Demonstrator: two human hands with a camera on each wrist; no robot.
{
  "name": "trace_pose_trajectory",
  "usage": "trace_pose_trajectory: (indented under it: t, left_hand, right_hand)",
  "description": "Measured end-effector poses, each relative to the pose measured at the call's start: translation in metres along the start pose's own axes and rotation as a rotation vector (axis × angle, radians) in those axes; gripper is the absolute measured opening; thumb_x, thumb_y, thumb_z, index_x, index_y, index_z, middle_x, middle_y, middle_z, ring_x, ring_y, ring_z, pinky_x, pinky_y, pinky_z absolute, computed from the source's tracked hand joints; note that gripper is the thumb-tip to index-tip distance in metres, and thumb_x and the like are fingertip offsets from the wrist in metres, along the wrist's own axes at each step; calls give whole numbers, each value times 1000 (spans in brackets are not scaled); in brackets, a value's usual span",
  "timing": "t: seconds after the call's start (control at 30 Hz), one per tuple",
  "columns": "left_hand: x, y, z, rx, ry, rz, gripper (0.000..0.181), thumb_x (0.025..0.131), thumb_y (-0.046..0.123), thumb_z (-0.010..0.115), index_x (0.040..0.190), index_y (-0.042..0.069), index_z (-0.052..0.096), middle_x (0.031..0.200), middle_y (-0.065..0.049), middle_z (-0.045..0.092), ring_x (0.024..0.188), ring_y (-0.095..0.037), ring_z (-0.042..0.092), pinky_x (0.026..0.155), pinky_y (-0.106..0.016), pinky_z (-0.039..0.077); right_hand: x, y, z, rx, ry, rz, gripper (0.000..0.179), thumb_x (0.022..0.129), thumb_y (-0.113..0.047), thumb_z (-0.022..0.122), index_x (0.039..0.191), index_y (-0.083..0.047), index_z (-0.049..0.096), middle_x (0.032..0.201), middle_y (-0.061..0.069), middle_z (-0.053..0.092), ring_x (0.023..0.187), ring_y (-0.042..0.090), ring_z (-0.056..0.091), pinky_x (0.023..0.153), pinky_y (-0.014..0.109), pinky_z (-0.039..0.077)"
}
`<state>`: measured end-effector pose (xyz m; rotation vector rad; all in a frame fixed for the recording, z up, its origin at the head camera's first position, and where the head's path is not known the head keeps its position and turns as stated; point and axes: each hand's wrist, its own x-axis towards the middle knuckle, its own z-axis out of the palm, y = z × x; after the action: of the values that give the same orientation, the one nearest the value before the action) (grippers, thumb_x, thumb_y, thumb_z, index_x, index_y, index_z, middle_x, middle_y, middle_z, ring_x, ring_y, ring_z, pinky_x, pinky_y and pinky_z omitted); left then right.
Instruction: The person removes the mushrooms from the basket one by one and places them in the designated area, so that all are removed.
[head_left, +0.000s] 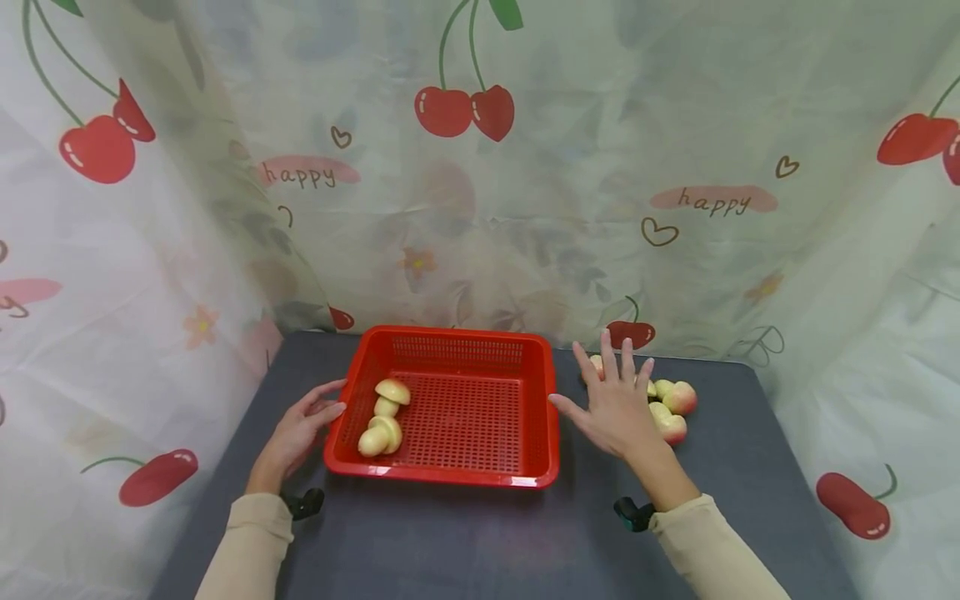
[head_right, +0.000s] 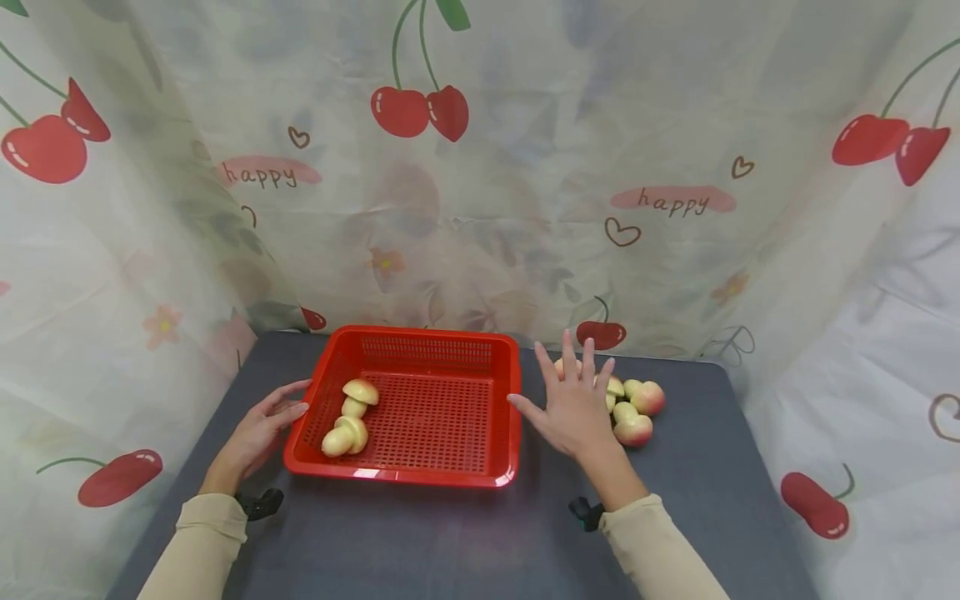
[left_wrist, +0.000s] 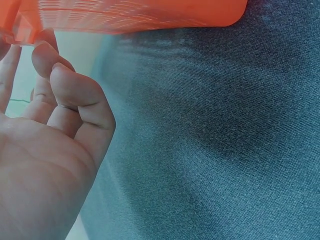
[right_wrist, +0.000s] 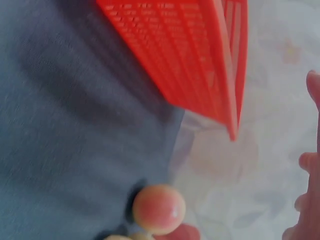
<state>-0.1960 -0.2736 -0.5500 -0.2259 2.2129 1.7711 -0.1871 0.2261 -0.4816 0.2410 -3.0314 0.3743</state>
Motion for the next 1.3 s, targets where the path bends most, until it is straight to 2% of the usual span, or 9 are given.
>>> trace_pose_trajectory:
  t: [0.3,0.6,0.73,0.97,1.2,1.3]
  left_hand:
    - [1,-2,-1,-18,16,-15,63,98,42,66,154,27,41,139,-14,60,108,-16,69,93,-39,60]
    - [1,-3,-4,-26,36,-14,62,98,42,67,153,27,42,141,-17,58,109,-18,69,94,-42,60]
    - [2,-4,-3,-27,33,-14,62,98,41,67,153,27,43,141,-17,59,108,-17,69,93,-42,60]
    - [0,-7,-3,-35,32,-16,63,97,41,68,152,26,44,143,-17,58,109,-19,69,94,-43,60]
    - [0,-7,-3,-20,11,-7,63,97,42,67,153,26,42,144,-19,57,112,-22,68,94,-42,59]
    - [2,-7,-1,-23,21,-11,62,97,43,68,152,27,44,142,-17,59,111,-21,67,92,-40,60]
  right_hand:
    - [13,-37,6,-34,20,-135,94,90,-78,48,165,-29,18,174,14,-1,158,49,2,118,78,4]
    - [34,-71,9,-8,-52,-205,93,91,-81,43,165,-33,13,174,10,-1,160,43,4,120,76,7]
    - [44,-81,7,49,-115,-214,93,91,-79,45,165,-34,11,174,9,-2,159,44,2,121,74,6]
    - [57,-97,7,173,-185,-261,91,92,-77,48,164,-32,15,174,10,4,160,43,6,123,70,12]
    - [67,-107,11,258,-268,-272,92,91,-73,56,164,-35,17,173,4,11,159,37,17,119,64,33]
    - [72,-111,15,295,-295,-285,91,91,-71,59,163,-34,19,172,2,14,157,35,21,118,61,37]
